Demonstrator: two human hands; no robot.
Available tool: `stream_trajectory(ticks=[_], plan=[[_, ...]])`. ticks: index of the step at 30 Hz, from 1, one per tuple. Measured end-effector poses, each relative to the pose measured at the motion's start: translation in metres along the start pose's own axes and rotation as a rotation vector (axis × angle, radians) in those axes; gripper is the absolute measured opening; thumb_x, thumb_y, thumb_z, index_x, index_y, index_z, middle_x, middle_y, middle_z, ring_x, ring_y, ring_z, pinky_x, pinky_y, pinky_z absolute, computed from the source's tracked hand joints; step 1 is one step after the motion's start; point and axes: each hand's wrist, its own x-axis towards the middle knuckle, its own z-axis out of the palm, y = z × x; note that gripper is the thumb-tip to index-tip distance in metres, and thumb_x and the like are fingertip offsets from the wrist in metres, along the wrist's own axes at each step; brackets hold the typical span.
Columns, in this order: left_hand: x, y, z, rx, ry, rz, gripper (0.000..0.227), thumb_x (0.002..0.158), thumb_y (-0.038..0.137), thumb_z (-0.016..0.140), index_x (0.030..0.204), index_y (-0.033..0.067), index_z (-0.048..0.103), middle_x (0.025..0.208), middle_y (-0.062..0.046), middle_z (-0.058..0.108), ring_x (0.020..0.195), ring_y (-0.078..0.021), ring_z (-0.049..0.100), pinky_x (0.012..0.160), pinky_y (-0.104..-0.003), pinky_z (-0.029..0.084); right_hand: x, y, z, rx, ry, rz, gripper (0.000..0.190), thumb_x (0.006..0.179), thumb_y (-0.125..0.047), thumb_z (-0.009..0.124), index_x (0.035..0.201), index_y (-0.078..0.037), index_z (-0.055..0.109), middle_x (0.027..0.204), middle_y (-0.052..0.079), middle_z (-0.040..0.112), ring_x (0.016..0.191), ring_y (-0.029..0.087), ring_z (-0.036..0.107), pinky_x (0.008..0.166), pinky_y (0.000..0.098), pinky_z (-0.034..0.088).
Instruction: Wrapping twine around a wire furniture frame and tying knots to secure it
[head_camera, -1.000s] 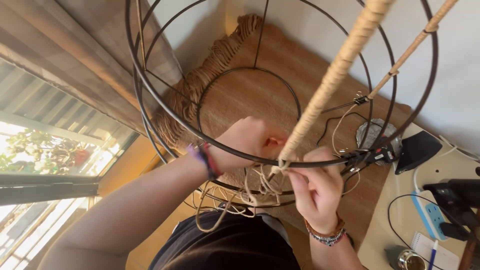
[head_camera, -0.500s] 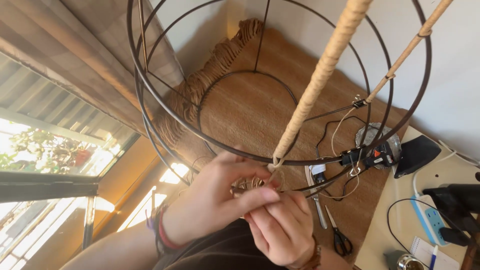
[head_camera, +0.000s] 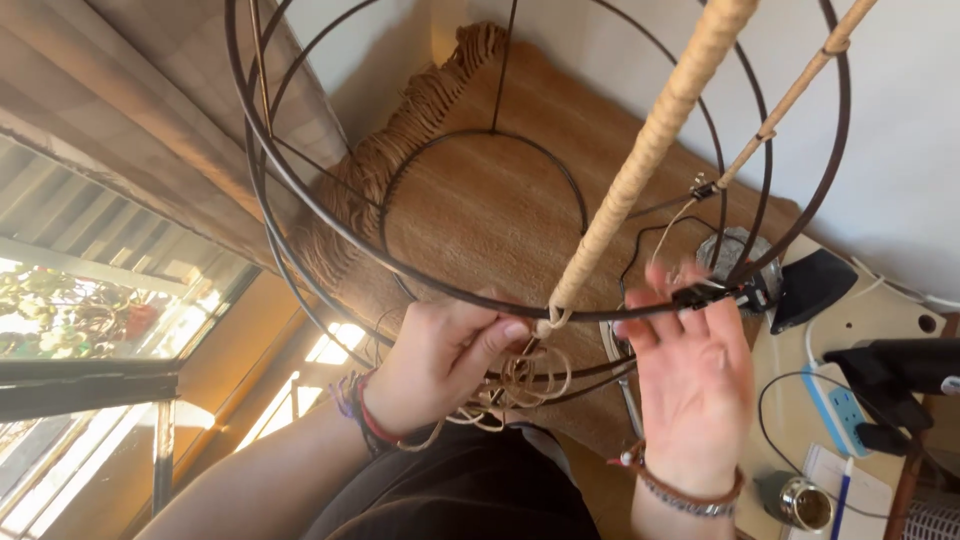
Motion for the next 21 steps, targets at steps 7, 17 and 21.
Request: stream_trajectory(ticks=[7,17,21], plan=[[0.003,0.019,-0.007,-0.050,-0.001,-0.254,0.028,0.103,0.031,0.054,0.091,0.0134,0.071,0.080,0.006,0.077,0.071,-0.0089,0.076,0.066,-0.024,0.055,0.011,0.008,-0.013,0.406,-0.106,0.233,0.053,0.100,-0.022,0.077,0.139,0.004,0.053,0.115,0.018,0.070,0.090,0.022,0.067,0.079,0.0340,0.051],[-0.003,0.005,-0.002,-0.033,0.004,-0.228,0.028,0.103,0.029,0.055,0.095,0.0109,0.074,0.088,0.004,0.073,0.077,-0.0146,0.076,0.068,-0.028,0.054,0.020,0.015,-0.016,0.526,-0.209,0.299,0.036,0.101,-0.015,0.074,0.133,-0.010,0.058,0.103,0.005,0.045,0.088,0.015,0.041,0.064,0.0224,0.042],[-0.005,0.003,0.000,-0.037,0.007,-0.254,0.026,0.103,0.029,0.055,0.093,0.0146,0.075,0.084,0.006,0.070,0.072,-0.0140,0.075,0.066,-0.028,0.054,0.017,0.027,-0.038,0.483,-0.187,0.246,0.041,0.101,-0.013,0.075,0.139,-0.007,0.060,0.146,0.017,0.058,0.114,0.022,0.052,0.076,0.0299,0.050]])
